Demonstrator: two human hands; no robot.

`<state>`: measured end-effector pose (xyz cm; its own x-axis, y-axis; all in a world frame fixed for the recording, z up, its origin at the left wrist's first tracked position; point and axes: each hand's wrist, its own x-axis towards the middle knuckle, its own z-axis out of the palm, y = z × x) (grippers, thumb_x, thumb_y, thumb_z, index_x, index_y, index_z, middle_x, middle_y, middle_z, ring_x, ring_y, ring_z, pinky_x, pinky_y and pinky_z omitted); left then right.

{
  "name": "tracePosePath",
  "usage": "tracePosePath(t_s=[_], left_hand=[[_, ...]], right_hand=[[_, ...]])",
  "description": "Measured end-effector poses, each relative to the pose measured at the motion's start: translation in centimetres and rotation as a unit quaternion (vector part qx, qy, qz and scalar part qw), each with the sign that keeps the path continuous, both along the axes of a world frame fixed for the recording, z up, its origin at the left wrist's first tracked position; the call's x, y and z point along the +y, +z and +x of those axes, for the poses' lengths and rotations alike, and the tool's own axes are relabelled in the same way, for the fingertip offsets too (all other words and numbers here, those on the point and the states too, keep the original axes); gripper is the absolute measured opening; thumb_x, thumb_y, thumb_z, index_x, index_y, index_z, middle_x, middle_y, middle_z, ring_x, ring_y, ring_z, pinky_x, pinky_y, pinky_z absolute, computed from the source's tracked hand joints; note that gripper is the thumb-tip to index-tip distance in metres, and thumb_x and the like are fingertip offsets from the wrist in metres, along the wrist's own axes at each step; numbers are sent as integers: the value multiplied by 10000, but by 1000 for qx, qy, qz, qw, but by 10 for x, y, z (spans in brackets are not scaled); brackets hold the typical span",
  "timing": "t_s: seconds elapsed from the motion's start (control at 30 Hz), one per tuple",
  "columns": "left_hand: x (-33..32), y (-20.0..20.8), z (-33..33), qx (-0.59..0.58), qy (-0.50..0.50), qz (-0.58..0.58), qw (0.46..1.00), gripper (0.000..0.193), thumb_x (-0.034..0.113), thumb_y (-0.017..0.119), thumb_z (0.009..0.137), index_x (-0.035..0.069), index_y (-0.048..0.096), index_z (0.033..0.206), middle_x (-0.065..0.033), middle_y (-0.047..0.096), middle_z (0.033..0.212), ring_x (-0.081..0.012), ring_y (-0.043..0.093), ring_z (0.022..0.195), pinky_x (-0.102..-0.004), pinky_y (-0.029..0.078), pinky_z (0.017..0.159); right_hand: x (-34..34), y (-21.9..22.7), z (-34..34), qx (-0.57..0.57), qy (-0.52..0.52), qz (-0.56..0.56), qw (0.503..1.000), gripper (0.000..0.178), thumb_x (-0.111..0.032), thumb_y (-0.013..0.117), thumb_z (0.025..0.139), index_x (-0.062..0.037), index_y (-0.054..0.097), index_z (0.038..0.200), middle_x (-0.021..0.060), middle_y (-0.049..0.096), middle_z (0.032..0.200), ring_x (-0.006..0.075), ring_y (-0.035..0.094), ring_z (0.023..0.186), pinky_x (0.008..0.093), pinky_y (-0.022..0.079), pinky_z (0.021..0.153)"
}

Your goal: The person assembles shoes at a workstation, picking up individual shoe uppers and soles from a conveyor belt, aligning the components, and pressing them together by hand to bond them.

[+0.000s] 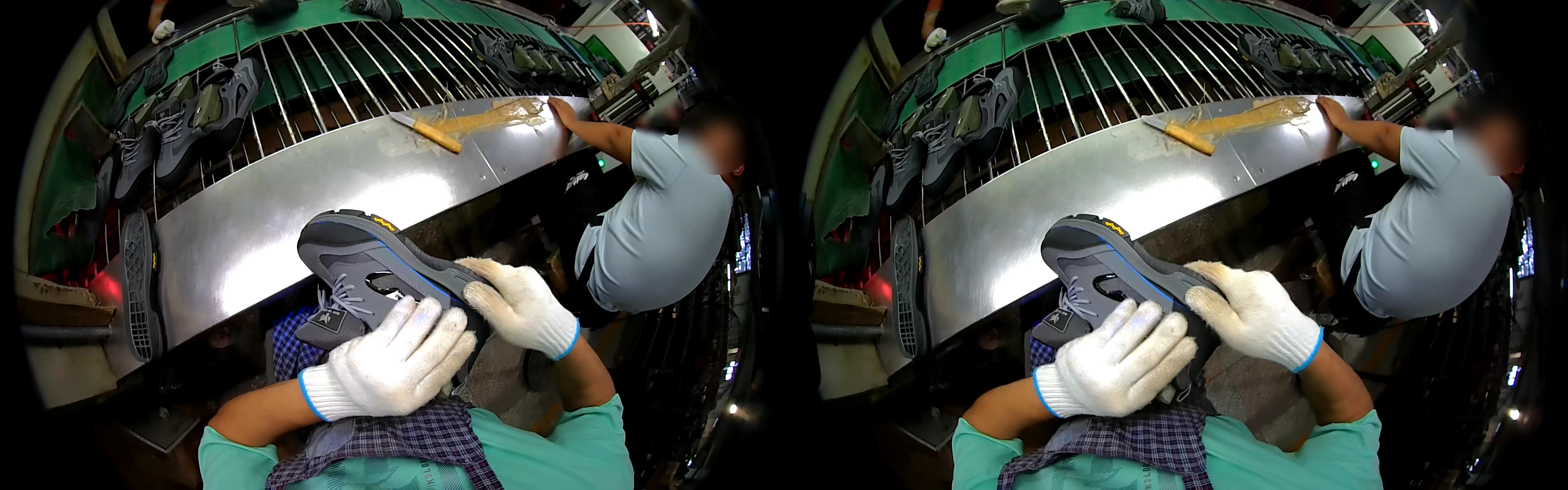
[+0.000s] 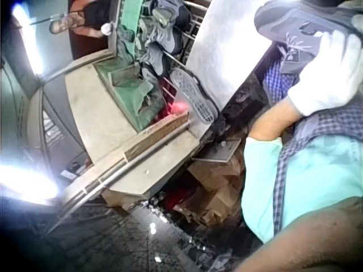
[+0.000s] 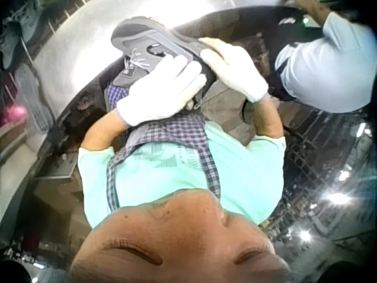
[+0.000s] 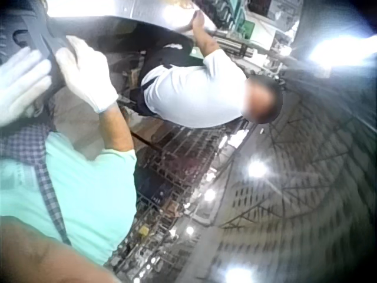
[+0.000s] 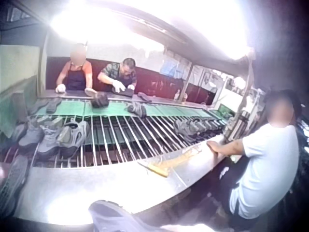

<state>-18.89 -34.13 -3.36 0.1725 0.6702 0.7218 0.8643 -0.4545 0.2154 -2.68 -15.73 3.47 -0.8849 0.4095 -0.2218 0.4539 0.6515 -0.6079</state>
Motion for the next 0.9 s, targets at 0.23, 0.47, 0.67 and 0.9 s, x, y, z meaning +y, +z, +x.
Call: tracePosePath(t_s=[0.23,0.47,0.67,0.9], left_hand=[[-11,-13,3,44,-35,-2,998,318,269,751,874,107,815,1140,-131,748,1204,-331,739,1062,-450,635,894],[-37,-47,7,91,-59,19,994,272,347,748,890,207,826,1110,-33,757,1214,-259,749,1069,-416,611,945],[-56,-52,-7,103,-110,-13,989,258,328,734,904,233,820,1129,-27,746,1259,-241,744,1087,-413,612,952],[-77,-66,-8,38,-2,-46,998,248,285,758,907,219,805,1142,-44,750,1233,-240,745,1050,-379,628,938]], right_hand=[[-10,-18,4,-59,40,27,997,454,-409,621,1082,-3,620,1284,221,742,811,378,776,722,468,620,652],[-9,-33,-13,-116,128,-5,985,561,-558,687,1020,0,643,986,262,655,680,440,714,631,508,555,568],[4,-47,-52,-174,212,-89,958,729,-688,656,991,-3,654,743,230,630,618,362,686,580,466,541,552],[7,-60,-55,-134,77,-299,942,504,-489,793,968,-13,640,908,121,668,729,229,647,650,395,537,611]])
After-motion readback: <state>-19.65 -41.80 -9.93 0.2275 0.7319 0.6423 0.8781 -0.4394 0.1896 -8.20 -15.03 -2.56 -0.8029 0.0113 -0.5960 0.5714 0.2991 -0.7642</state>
